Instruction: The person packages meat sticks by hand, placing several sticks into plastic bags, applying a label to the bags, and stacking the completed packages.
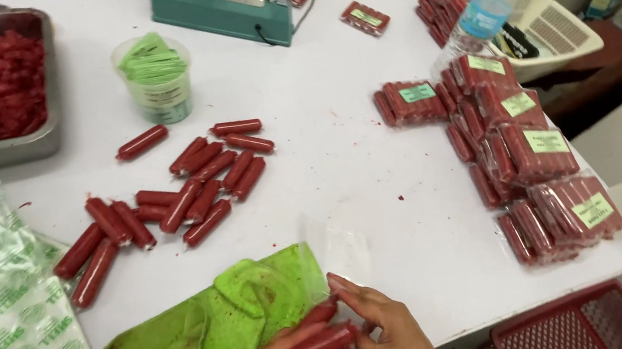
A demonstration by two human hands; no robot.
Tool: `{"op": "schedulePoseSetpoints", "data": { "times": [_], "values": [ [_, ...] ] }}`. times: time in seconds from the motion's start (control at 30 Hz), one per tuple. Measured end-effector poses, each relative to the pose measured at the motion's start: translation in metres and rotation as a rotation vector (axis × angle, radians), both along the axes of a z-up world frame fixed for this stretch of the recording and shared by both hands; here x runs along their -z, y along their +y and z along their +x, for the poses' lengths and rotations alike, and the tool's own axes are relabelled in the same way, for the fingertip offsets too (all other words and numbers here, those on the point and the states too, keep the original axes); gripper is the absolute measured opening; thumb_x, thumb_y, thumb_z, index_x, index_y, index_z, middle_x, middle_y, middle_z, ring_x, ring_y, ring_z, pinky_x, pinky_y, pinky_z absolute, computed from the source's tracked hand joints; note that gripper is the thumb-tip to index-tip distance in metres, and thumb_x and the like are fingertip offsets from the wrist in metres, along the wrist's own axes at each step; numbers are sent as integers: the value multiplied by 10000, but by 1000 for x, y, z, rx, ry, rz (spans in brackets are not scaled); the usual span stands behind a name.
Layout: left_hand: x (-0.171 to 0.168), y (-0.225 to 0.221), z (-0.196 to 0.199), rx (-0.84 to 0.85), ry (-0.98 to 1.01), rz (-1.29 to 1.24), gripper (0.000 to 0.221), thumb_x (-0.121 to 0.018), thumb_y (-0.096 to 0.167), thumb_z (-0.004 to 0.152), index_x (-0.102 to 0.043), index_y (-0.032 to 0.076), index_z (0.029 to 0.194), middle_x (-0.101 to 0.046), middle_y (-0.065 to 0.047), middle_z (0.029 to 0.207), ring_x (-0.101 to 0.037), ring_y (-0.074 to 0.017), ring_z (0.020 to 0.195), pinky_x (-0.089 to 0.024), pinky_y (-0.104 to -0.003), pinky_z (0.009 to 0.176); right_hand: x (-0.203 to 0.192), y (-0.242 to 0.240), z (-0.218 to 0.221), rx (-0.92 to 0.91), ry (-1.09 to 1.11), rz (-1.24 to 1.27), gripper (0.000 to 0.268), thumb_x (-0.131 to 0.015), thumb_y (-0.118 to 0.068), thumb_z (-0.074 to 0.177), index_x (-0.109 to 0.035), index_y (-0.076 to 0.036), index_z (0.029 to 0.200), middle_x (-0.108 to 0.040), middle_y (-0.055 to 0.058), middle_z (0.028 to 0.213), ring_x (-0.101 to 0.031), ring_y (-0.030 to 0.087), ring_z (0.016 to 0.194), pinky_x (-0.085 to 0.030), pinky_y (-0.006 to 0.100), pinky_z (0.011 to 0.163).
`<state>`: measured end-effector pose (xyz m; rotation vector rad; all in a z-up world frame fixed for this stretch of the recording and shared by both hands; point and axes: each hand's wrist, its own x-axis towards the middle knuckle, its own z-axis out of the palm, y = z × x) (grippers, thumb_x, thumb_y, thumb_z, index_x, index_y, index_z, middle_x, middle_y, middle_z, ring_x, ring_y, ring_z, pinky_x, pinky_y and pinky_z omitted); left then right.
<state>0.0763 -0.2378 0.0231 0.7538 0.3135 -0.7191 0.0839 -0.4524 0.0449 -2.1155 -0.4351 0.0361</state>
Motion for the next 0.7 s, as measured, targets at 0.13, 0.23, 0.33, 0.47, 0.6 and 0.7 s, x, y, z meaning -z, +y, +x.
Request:
{"op": "schedulePoseSetpoints", "data": {
  "times": [0.13,0.23,0.33,0.47,0.6,0.7],
  "values": [
    [-4,10,-5,118,-251,171,536,-871,-15,622,-812,45,1151,-732,-99,1248,-756,-222,1060,-608,-319,973,12,-8,8,-125,-149,-207,882,-541,176,652,-500,-161,1466,-492,97,1548,-511,256,1401,-457,305,910],
    [53,-15,5,216,-448,-198,475,-674,-66,776,-662,-87,1251,-684,-157,1309,-645,-204,1169,-502,-322,1079,21,-11,13,-172,-234,-406,881,-527,139,659,-491,-181,1480,-502,78,1541,-532,292,1327,-454,368,1043],
    [69,-20,0,243,-642,-222,432,-556,-26,901,-596,-50,1331,-634,-114,1336,-563,-116,1244,-420,-253,1130,58,-17,17,-307,-155,-405,660,-555,-54,864,-476,-241,1492,-475,48,1562,-506,293,1318,-472,353,1006],
    [32,5,-21,119,-234,-342,561,-665,-60,778,-638,-75,1338,-704,-183,1198,-662,-210,1032,-517,-287,937,-9,26,-3,-95,263,-101,549,-643,-223,895,-562,-197,1438,-585,101,1494,-607,238,1346,-409,354,1137],
    [-4,23,-27,42,87,-437,662,-747,-84,687,-670,-94,1344,-758,-235,1096,-738,-280,874,-591,-311,793,-15,10,-9,-156,279,157,649,-662,114,801,-590,-104,1408,-518,97,1546,-548,220,1356,-601,248,801],
    [1,15,-26,-73,-23,-226,669,-756,-24,726,-680,30,1389,-783,-167,1240,-768,-268,853,-448,-221,391,-25,18,-12,-198,45,-187,844,-475,177,663,-560,-169,1429,-507,132,1546,-528,170,1392,-509,143,564]
  ]
}}
